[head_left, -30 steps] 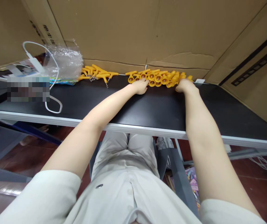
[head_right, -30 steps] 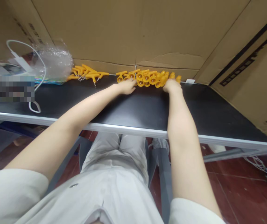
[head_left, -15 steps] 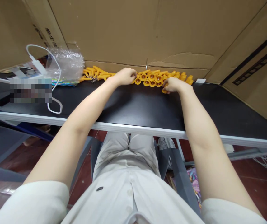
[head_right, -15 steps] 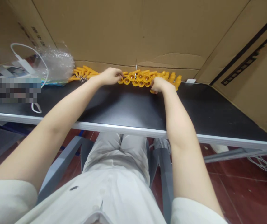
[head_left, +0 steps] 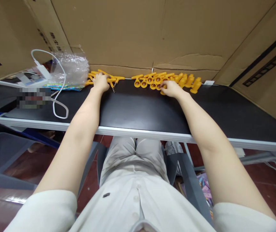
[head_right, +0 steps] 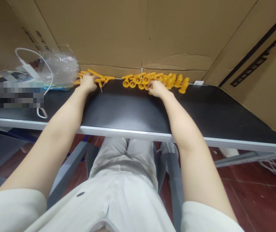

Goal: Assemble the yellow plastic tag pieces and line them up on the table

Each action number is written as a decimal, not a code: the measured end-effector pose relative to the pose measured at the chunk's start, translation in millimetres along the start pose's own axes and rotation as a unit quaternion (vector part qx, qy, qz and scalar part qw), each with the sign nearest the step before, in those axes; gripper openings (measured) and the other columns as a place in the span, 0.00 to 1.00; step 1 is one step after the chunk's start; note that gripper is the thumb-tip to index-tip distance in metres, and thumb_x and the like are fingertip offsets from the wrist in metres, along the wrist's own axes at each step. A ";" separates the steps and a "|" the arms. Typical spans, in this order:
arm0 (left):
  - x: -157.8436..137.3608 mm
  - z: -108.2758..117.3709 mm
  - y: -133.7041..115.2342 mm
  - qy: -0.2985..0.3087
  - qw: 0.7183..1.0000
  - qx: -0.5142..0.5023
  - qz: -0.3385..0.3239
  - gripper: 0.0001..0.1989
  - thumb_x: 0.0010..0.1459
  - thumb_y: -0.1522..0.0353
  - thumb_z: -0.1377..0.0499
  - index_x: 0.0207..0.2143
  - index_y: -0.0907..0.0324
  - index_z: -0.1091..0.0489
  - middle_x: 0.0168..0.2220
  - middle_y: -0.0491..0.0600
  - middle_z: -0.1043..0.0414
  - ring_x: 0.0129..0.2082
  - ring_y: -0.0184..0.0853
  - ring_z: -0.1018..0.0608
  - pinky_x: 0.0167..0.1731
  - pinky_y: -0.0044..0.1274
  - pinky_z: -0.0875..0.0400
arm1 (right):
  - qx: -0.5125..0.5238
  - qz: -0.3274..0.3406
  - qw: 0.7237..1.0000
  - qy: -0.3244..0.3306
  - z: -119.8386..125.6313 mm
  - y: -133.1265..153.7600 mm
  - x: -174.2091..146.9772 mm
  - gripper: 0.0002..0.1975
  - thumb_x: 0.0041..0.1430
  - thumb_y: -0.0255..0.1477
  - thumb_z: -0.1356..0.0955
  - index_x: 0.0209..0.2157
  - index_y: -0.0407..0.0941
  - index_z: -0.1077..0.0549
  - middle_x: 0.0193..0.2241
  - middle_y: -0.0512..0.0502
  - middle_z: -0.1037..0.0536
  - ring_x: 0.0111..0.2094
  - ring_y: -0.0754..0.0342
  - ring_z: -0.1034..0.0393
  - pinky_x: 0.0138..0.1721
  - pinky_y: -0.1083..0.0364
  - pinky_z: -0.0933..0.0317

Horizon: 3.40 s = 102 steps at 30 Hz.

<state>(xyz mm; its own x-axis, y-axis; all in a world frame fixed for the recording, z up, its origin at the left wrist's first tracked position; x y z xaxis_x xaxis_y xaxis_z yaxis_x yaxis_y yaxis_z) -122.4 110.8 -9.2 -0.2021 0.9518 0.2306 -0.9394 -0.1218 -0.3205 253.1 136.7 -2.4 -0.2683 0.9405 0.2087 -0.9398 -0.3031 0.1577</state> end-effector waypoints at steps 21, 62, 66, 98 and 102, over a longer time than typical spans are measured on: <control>-7.4 -21.5 -19.3 0.054 0.994 0.087 -0.032 0.29 0.71 0.73 0.50 0.70 0.61 0.27 0.72 0.70 0.31 0.76 0.60 0.30 0.77 0.52 0.41 | 0.119 -0.033 0.990 0.071 1.8 22.9 -14.4 0.13 0.67 0.23 0.25 0.52 0.44 0.21 0.43 0.42 0.12 0.45 0.44 0.16 0.54 0.48 0.24; -32.2 -34.0 -126.6 0.037 0.969 -0.096 -0.223 0.20 0.68 0.67 0.41 0.60 0.60 0.24 0.46 0.54 0.20 0.50 0.46 0.18 0.57 0.34 0.25 | 0.127 0.232 0.960 -0.086 3.1 49.5 6.9 0.26 0.69 0.44 0.25 0.61 0.44 0.17 0.58 0.31 0.17 0.58 0.33 0.21 0.66 0.35 0.30; -32.6 -32.0 -121.8 0.049 0.971 -0.115 -0.206 0.20 0.61 0.67 0.34 0.55 0.58 0.24 0.41 0.50 0.24 0.45 0.44 0.20 0.52 0.31 0.25 | 0.159 0.227 0.958 -0.075 -1.9 45.3 11.7 0.30 0.68 0.48 0.24 0.63 0.44 0.19 0.60 0.30 0.18 0.57 0.34 0.21 0.65 0.33 0.29; -32.3 -18.1 -117.2 -0.011 0.966 -0.141 -0.214 0.14 0.61 0.69 0.37 0.49 0.55 0.22 0.35 0.48 0.20 0.41 0.43 0.19 0.50 0.33 0.25 | 0.423 0.017 0.903 0.080 19.0 50.8 -24.1 0.23 0.60 0.45 0.16 0.37 0.47 0.27 0.33 0.42 0.15 0.26 0.53 0.26 0.33 0.53 0.30; -34.6 -17.8 -117.5 -0.012 0.967 -0.135 -0.214 0.14 0.62 0.69 0.37 0.51 0.54 0.22 0.35 0.49 0.19 0.42 0.44 0.18 0.51 0.34 0.25 | 0.425 0.007 0.900 0.096 4.2 48.9 -18.9 0.28 0.64 0.59 0.23 0.35 0.47 0.26 0.28 0.42 0.17 0.22 0.52 0.29 0.30 0.51 0.30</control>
<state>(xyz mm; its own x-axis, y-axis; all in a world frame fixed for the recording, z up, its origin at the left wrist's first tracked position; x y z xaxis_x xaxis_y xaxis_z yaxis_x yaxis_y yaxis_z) -0.1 97.1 4.1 0.1792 0.8916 0.4159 -0.8324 0.3627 -0.4190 213.1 103.4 5.5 -0.3874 0.9201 0.0577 -0.4559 -0.2456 0.8554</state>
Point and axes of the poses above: each hand's wrist, its own x-axis towards the middle knuckle, its own z-axis out of the back of the hand, y = z × x, the point moved 10 cm from there along x, towards the middle knuckle
